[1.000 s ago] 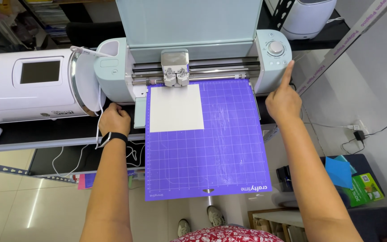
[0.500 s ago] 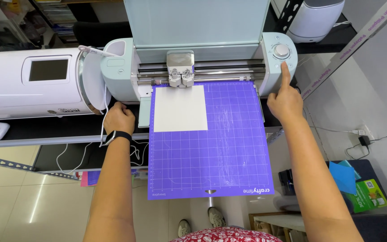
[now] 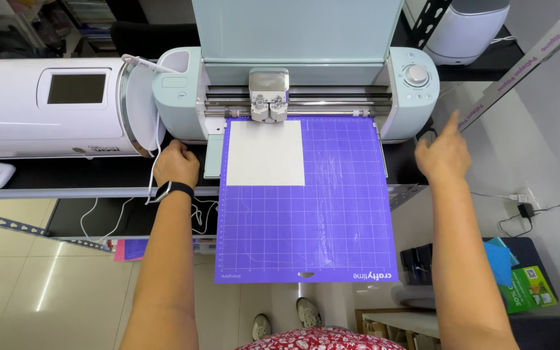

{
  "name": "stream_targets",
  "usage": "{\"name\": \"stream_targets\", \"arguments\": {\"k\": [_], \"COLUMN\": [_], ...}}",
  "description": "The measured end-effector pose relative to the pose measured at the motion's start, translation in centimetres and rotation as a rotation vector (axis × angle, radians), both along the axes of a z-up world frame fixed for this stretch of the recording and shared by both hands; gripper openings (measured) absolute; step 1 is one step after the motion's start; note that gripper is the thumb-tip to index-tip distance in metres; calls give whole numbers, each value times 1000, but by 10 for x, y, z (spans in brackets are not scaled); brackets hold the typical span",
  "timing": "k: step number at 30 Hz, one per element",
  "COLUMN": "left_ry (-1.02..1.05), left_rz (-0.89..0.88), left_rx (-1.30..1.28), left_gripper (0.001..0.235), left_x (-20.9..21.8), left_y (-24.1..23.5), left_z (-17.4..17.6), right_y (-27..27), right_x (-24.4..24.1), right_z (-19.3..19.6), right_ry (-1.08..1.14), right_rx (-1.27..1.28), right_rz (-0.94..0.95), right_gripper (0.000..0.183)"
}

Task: Operating a digital cutting machine to cut shapes from paper and peeling them from the mat

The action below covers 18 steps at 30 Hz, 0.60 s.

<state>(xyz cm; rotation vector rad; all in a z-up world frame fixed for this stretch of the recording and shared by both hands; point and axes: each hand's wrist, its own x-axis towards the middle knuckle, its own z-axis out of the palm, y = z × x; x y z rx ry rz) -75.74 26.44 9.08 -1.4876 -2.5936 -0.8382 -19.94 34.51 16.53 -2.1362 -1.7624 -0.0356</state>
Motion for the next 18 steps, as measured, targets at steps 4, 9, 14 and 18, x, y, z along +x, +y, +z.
{"name": "stream_targets", "arguments": {"k": [4,9,14,18], "left_ry": [15,24,34,51], "left_rz": [11,2,-1,7], "left_rx": [-5,12,26,30], "left_gripper": [15,14,13,12], "left_x": [-1,0,1,0], "left_y": [3,0,-2,0], "left_z": [-3,-1,0,-3], "right_y": [38,9,5,-3], "right_x": [17,-9,-7,-17], "right_z": [-70,-35,-39,-26], "right_ry": [-18,13,-24,-4], "right_rx": [-211,-323,-299,-317], "right_rz": [-35,22,28,16], "right_gripper": [77,71,65,56]}}
